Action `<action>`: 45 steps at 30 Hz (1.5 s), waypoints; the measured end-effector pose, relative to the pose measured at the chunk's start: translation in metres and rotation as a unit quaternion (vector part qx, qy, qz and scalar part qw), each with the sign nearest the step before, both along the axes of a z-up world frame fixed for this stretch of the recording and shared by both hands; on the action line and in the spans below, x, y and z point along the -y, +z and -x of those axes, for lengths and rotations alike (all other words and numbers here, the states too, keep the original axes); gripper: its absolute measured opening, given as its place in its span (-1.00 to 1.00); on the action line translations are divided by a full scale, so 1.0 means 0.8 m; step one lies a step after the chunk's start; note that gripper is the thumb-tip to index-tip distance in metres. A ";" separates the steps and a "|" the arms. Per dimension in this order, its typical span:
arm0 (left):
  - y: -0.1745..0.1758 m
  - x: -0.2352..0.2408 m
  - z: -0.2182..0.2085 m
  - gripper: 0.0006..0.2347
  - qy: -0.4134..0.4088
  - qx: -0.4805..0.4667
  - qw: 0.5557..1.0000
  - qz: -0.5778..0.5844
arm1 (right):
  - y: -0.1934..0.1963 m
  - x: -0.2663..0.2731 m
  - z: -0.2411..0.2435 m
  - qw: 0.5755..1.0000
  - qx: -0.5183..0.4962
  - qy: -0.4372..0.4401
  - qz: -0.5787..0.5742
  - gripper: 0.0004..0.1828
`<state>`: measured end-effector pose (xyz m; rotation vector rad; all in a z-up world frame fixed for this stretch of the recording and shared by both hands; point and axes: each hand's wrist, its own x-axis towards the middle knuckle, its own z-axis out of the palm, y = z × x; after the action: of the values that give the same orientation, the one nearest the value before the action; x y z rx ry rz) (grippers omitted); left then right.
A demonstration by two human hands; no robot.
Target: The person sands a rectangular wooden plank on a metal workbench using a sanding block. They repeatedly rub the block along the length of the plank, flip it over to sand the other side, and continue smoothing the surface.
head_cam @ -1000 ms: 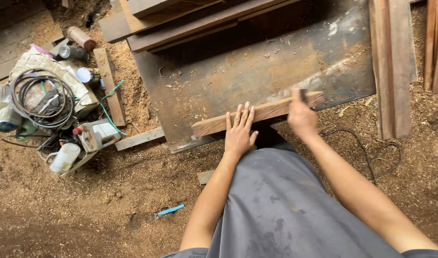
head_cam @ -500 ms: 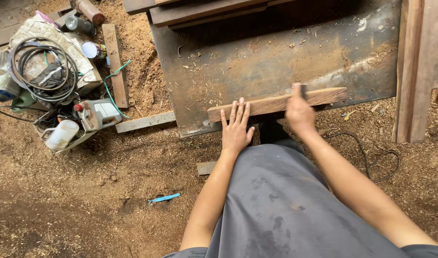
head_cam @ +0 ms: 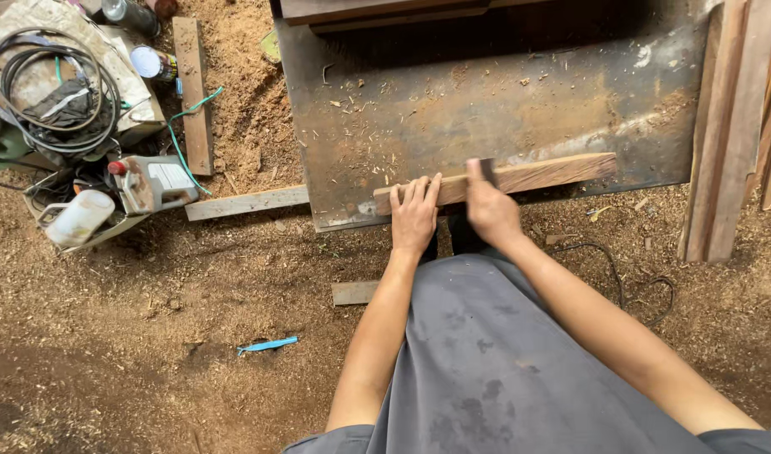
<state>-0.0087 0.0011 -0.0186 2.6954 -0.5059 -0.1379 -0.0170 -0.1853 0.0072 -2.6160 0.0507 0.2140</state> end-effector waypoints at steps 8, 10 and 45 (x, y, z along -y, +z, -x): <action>0.052 -0.026 -0.008 -0.30 0.095 -0.069 0.992 0.042 | -0.032 -0.033 -0.004 0.989 0.137 0.051 -0.001 -0.33; 0.050 -0.049 0.006 -0.26 0.130 -0.094 0.987 -0.019 | -0.039 -0.100 -0.010 0.987 0.093 0.122 -0.047 -0.29; -0.020 -0.086 0.043 -0.50 0.351 -0.253 0.750 0.500 | -0.014 -0.159 -0.026 0.967 -0.023 0.232 -0.100 -0.27</action>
<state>-0.0429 0.0701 -0.0345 1.5077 0.5084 -0.2706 0.0041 -0.0582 -0.0042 -2.3826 -0.5450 0.4192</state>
